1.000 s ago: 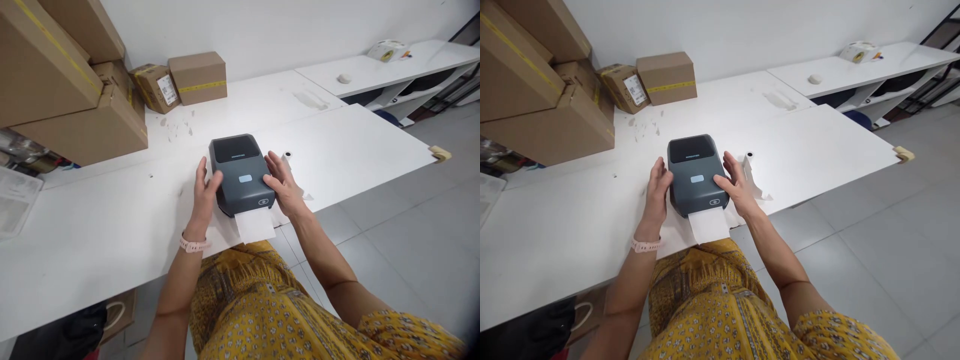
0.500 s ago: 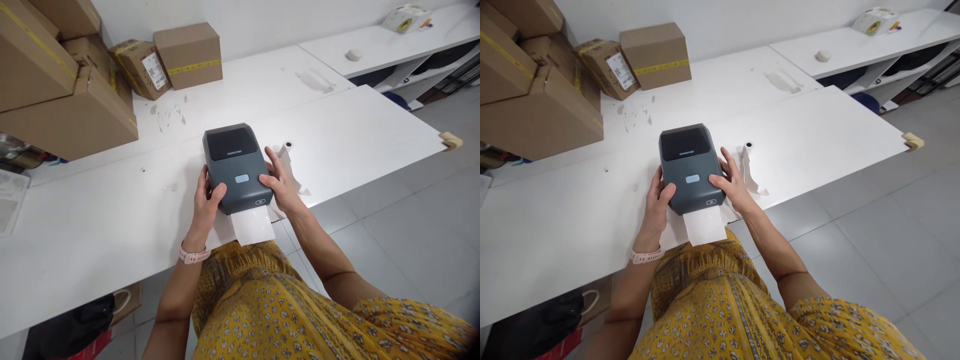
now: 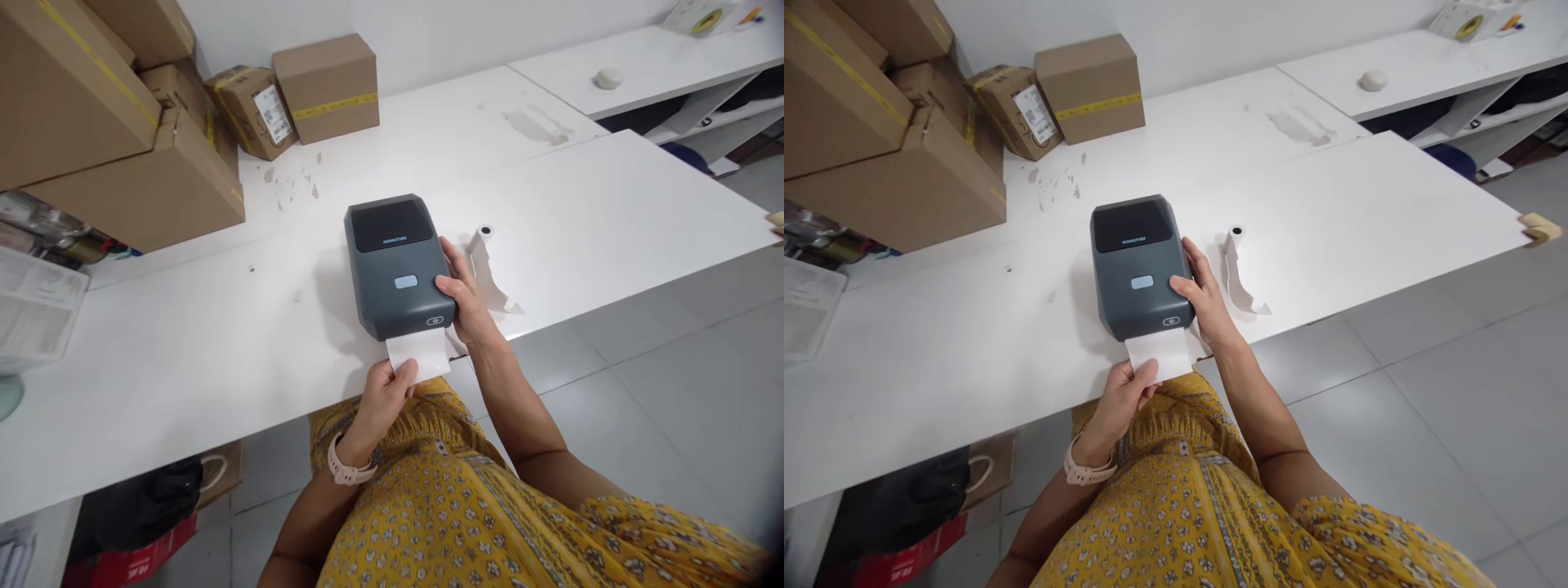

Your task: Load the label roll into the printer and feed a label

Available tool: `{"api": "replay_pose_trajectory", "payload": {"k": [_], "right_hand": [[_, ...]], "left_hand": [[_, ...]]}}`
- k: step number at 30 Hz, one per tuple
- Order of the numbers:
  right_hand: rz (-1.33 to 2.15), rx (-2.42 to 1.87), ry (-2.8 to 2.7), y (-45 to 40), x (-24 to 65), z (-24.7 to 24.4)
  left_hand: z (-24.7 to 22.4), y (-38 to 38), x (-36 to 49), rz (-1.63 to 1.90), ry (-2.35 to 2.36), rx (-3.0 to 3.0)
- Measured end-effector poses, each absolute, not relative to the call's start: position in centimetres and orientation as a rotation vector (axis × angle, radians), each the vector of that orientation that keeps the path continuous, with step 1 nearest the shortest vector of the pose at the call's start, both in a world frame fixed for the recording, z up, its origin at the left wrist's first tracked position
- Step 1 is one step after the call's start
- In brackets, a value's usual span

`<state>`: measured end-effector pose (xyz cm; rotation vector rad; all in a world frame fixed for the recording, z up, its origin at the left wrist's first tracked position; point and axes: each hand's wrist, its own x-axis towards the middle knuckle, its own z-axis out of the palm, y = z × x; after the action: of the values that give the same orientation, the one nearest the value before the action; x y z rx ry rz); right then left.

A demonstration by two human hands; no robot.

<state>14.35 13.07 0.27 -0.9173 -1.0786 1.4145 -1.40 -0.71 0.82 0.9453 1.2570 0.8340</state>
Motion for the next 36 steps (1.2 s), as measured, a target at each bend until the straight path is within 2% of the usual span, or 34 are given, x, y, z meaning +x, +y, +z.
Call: {"api": "replay_pose_trajectory", "payload": {"k": [5, 10, 12, 14, 17, 20, 23, 30, 36], "right_hand": [[1.36, -0.966, -1.221, 13.4, 14.7, -0.3], [1.252, -0.998, -1.369, 13.3, 14.9, -0.7], [1.064, -1.057, -1.455, 12.7, 15.0, 0.0], [0.719, -1.114, -1.583, 11.8, 15.0, 1.1], [0.222, -1.055, -1.824, 10.7, 15.1, 3.0], [-0.017, -0.983, -2.07, 10.2, 15.2, 4.2], [-0.132, -0.998, -2.203, 10.2, 15.2, 4.9], [-0.044, -0.961, -2.238, 11.9, 13.9, 5.0], [0.454, -0.985, -2.074, 11.5, 15.7, 3.1]], "left_hand": [[2.1, -0.6, -0.5, 0.89, 1.127, 0.725], [0.2, -1.1, -1.3, 0.825, 1.188, 0.956], [0.3, -1.3, -2.1, 0.778, 1.207, 1.08], [1.2, -1.3, -3.2, 0.777, 1.211, 1.232], [3.3, -0.8, -5.0, 1.003, 1.256, 1.429], [4.5, 0.6, -6.6, 1.304, 1.34, 1.473], [4.9, 2.4, -7.6, 1.449, 1.41, 1.46], [4.4, 5.0, -7.6, 1.501, 1.482, 1.46], [2.5, 4.5, -6.2, 1.465, 1.554, 1.41]]}}
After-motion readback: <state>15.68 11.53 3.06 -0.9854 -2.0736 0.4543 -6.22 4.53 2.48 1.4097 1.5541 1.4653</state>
